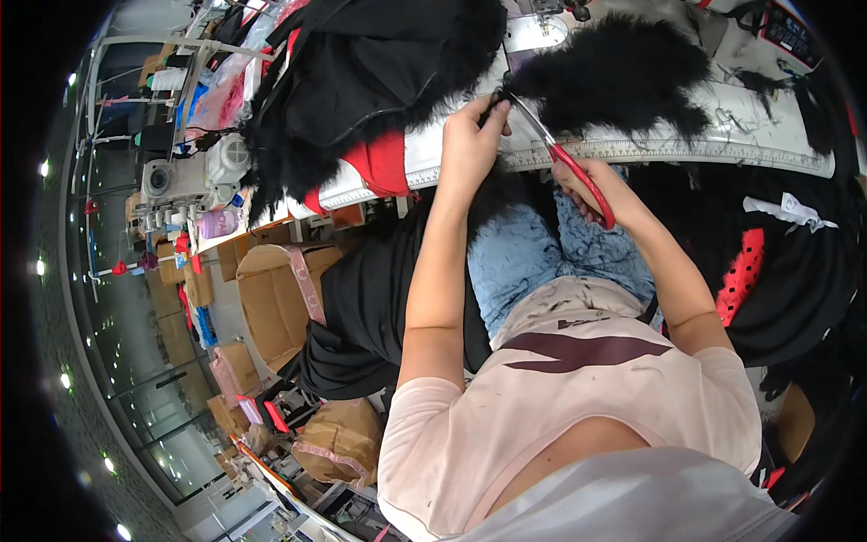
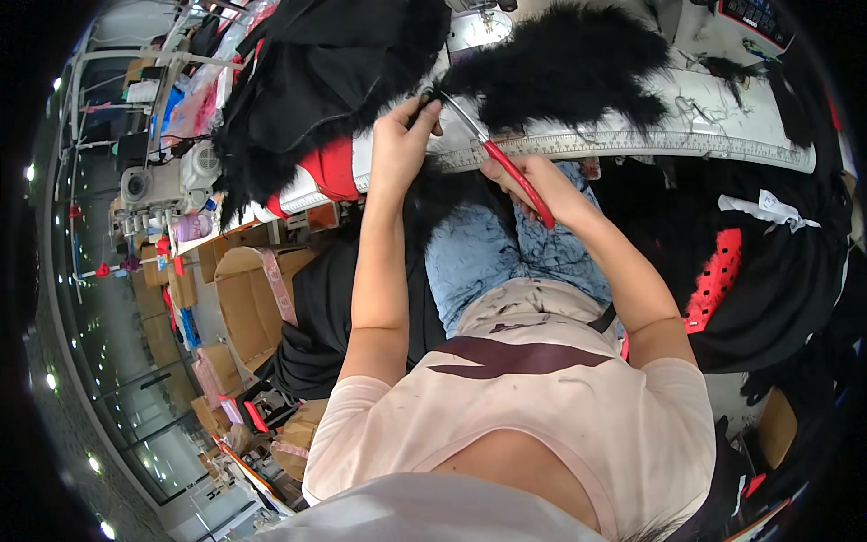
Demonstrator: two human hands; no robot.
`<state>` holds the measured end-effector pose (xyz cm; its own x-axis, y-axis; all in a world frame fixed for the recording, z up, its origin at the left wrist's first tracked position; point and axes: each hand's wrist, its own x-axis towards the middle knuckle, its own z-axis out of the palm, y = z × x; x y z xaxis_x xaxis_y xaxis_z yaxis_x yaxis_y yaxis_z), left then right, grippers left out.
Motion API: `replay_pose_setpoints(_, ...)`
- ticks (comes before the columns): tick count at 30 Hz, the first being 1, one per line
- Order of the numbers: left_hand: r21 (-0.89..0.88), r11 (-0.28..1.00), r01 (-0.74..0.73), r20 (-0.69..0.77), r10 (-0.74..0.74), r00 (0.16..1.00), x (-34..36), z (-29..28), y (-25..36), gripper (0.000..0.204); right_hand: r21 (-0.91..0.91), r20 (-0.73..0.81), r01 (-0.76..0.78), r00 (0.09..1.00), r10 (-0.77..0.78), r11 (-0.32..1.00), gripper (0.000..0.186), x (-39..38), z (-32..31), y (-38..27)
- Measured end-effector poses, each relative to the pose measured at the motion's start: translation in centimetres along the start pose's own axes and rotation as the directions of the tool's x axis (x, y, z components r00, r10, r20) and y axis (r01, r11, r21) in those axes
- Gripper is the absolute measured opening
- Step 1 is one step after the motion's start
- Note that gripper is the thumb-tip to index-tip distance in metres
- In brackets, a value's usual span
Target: Cutting black faux fur material with scissors at a workstation.
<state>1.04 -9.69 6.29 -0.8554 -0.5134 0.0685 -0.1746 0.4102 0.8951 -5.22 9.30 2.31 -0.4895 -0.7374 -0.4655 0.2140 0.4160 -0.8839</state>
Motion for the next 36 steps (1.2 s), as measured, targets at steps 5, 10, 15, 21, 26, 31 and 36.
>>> replay_pose_setpoints(5,-0.145,0.983,0.113,0.085,-0.101,0.991,-0.1,-0.4,-0.5,0.019,0.207,0.147,-0.043,0.989,0.012,0.977,0.064,-0.1,0.4,0.2)
replay_pose_setpoints(10,-0.150,0.979,0.141,0.092,-0.128,0.987,-0.3,0.1,-0.4,0.020,0.091,0.100,0.014,0.995,-0.024,0.996,0.061,0.5,0.7,0.7)
replay_pose_setpoints(15,-0.157,0.974,0.163,0.086,-0.151,0.985,-0.6,-0.6,-0.4,0.019,0.041,0.004,0.005,1.000,-0.005,0.999,0.063,0.1,0.7,-0.3)
replay_pose_setpoints(21,-0.289,0.923,0.254,0.110,-0.232,0.967,-2.2,-1.4,-0.3,0.023,0.256,0.029,0.111,0.992,-0.122,0.960,0.057,0.5,0.9,1.2)
replay_pose_setpoints(26,-0.228,0.927,0.297,0.327,-0.214,0.921,-3.9,-1.1,0.1,0.051,0.446,-0.307,0.352,0.924,-0.228,0.823,0.020,-0.7,2.1,-0.3)
replay_pose_setpoints(31,-0.170,0.916,0.363,0.459,-0.252,0.852,-6.8,0.4,0.0,0.056,0.431,-0.225,0.386,0.921,-0.317,0.815,0.020,-1.1,2.4,1.5)
replay_pose_setpoints(36,-0.061,0.913,0.402,0.546,-0.307,0.780,-7.8,1.5,-0.5,0.054,0.449,-0.228,0.293,0.951,-0.208,0.844,0.022,-2.1,2.3,4.2)
